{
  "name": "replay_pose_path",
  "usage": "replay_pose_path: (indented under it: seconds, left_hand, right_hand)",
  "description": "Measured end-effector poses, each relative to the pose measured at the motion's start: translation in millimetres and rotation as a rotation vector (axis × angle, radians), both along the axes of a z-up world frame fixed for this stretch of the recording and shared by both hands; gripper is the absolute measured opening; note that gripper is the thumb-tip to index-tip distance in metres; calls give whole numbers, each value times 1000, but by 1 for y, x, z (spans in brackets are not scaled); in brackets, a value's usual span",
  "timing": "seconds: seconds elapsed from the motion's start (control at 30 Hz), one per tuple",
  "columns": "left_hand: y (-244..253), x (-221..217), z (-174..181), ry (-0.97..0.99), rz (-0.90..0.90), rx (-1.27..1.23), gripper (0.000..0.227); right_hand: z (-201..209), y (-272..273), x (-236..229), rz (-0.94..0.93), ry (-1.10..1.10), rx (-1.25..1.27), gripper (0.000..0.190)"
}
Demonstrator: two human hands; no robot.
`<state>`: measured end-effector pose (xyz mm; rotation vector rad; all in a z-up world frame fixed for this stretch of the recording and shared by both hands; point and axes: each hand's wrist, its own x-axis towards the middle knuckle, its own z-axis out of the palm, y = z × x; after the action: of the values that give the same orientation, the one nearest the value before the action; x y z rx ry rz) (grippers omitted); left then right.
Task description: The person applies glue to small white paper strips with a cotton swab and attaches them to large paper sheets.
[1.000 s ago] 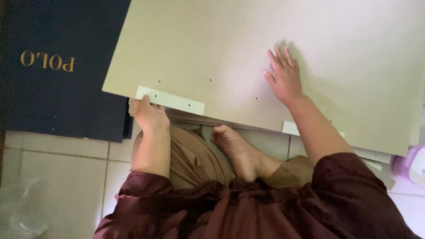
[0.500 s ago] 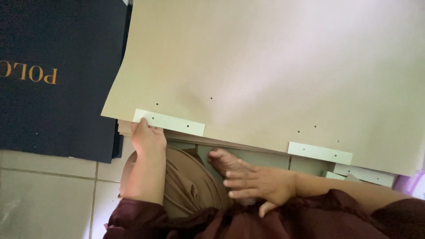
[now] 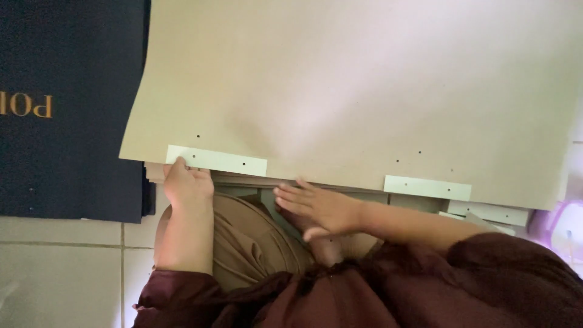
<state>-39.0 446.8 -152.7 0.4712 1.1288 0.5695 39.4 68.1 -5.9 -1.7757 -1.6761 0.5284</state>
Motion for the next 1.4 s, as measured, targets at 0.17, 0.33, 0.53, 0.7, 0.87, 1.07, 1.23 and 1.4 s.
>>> replay_pose_path:
  seconds: [0.17,0.33,0.53,0.7,0.87,1.07,1.23,1.4]
  left_hand:
    - [6,7,1,-22,-26,1,48]
    - [10,7,-15,-38,0,29,43]
    - [5,15,0,15,-31,58,45]
    - [-9,20,32,-12,-13,55,50]
    - [6,23,-6,-30,8,45,49]
    - [-55,42,143,-80,-79,239,46]
    - [-96,52,217,-242,-247,634,25]
    - [-166,51,286,-171,-386,1035,13]
  right_hand:
    - [9,-126,24,-445,-204,-171,100]
    - [-17,-189,44,-1337,-278,-629,97]
    - [21,-89,-70,-261,-25,-167,103]
    - [16,-136,-12,-833,-461,-361,87]
    - [18,-125,-38,-662,-298,-416,91]
    - [50,-97,-80,-481,166,-28,68]
    - [91,-76,-25,-1002,407,-50,55]
    - [152,-44,33,-1077,892,212,58]
